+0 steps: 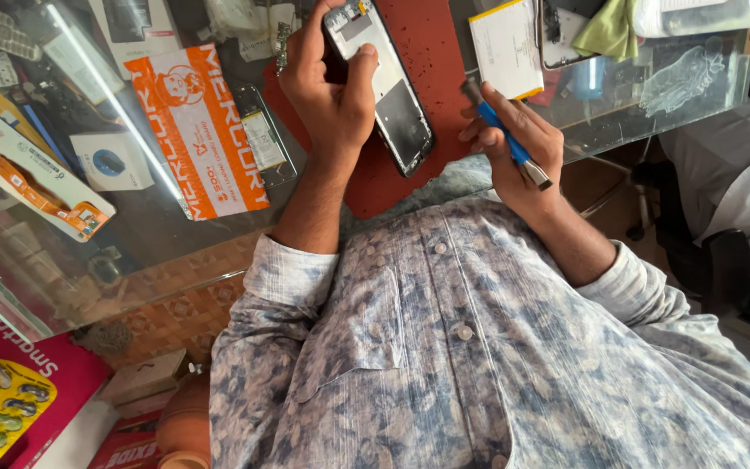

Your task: The person applies adhesive to the edges of a disassembled smartphone and uses a blue plastic pry tool to press and separate the screen assembly from the frame. The person repeatedly works along the perimeter of the device while holding it over a red mat on a glass workbench.

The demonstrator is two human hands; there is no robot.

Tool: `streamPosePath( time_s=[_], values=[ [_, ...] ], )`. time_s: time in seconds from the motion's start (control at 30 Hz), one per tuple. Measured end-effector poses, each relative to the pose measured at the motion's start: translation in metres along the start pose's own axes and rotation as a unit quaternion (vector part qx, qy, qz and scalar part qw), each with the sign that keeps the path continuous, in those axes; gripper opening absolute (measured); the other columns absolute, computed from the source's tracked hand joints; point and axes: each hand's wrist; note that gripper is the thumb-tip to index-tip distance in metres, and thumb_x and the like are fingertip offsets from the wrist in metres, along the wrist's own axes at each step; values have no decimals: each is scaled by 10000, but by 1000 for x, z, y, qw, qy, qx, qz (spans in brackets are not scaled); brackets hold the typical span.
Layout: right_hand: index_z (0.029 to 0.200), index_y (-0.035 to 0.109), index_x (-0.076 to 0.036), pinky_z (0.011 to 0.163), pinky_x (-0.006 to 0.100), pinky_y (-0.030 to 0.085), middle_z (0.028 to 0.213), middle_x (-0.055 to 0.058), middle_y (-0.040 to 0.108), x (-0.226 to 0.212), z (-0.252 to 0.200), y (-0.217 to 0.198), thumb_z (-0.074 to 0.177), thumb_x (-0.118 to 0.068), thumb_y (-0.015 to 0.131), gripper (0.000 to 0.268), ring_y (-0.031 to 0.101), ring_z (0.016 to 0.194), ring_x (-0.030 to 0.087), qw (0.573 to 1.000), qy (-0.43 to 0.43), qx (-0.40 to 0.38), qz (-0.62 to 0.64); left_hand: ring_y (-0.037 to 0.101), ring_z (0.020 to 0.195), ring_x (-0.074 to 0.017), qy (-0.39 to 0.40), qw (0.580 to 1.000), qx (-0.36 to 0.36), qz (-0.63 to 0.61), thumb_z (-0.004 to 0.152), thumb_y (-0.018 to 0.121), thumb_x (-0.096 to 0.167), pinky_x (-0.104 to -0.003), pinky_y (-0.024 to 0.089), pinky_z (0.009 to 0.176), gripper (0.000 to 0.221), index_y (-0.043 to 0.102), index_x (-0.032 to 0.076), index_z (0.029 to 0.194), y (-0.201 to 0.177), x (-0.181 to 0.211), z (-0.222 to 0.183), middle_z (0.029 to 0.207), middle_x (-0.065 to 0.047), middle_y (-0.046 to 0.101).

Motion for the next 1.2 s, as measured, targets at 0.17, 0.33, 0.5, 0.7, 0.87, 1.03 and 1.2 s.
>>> streamPosePath(
  time_s=[0.17, 0.33, 0.5, 0.7, 0.87, 1.03, 1.2],
  values=[
    [1177, 645, -2, 770, 354, 551, 1145, 178, 669, -6, 3, 3, 1060, 23, 671, 122, 709, 957, 255, 989, -41, -28, -141, 736, 1072, -213, 54, 996, 6, -68, 938, 657, -35, -322, 581, 972, 465, 601, 11, 1397, -5, 16, 6, 1220, -140, 734],
    [1049, 620, 11, 670, 357, 524, 963, 147, 670, -17, 20, 9, 945, 4, 779, 190, 681, 779, 235, 987, -11, -73, -144, 755, 1150, -235, 69, 996, 5, -57, 868, 651, -23, -333, 594, 1043, 488, 606, -32, 1354, -11, 28, 14, 1343, -201, 713],
    [1050, 606, -9, 670, 327, 554, 931, 120, 712, -24, 31, 6, 945, 5, 771, 196, 749, 819, 220, 991, 33, -87, -94, 725, 1186, -232, 70, 993, 10, -90, 866, 631, -29, -342, 575, 1069, 491, 593, -31, 1356, -10, 32, 12, 1352, -222, 692],
    [1068, 616, -5, 784, 415, 551, 1013, 152, 684, -29, 28, 9, 806, 81, 661, 280, 695, 930, 322, 974, -54, -113, -189, 704, 1211, -239, 41, 996, 4, -81, 903, 632, -37, -351, 562, 1079, 471, 589, -41, 1372, -4, 27, 8, 1386, -213, 676],
    [1079, 622, -12, 821, 457, 537, 1022, 158, 651, -29, 22, 15, 826, 32, 719, 275, 625, 956, 353, 939, -126, -146, -285, 729, 1151, -214, 45, 999, -3, -24, 909, 648, -29, -333, 586, 1017, 485, 595, -3, 1390, -3, 18, 3, 1381, -174, 691],
    [1085, 607, -13, 787, 444, 546, 1014, 153, 645, -18, 22, 11, 790, 64, 702, 319, 646, 956, 337, 959, -105, -129, -228, 761, 878, -155, -48, 998, 6, -36, 864, 667, 6, -260, 573, 679, 471, 608, -14, 1331, -2, 7, 6, 1313, -191, 724],
    [1092, 574, 8, 665, 322, 536, 963, 132, 678, 3, 20, 4, 941, 104, 651, 194, 698, 798, 210, 991, -38, -31, -123, 749, 1107, -188, 8, 999, 9, -29, 943, 661, -24, -298, 623, 943, 471, 597, 20, 1408, -4, 5, 5, 1363, -160, 699]
  ],
)
Point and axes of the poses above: each hand's wrist, its own z-axis towards the middle knuckle, its own y-axis out of the palm, x = y × z
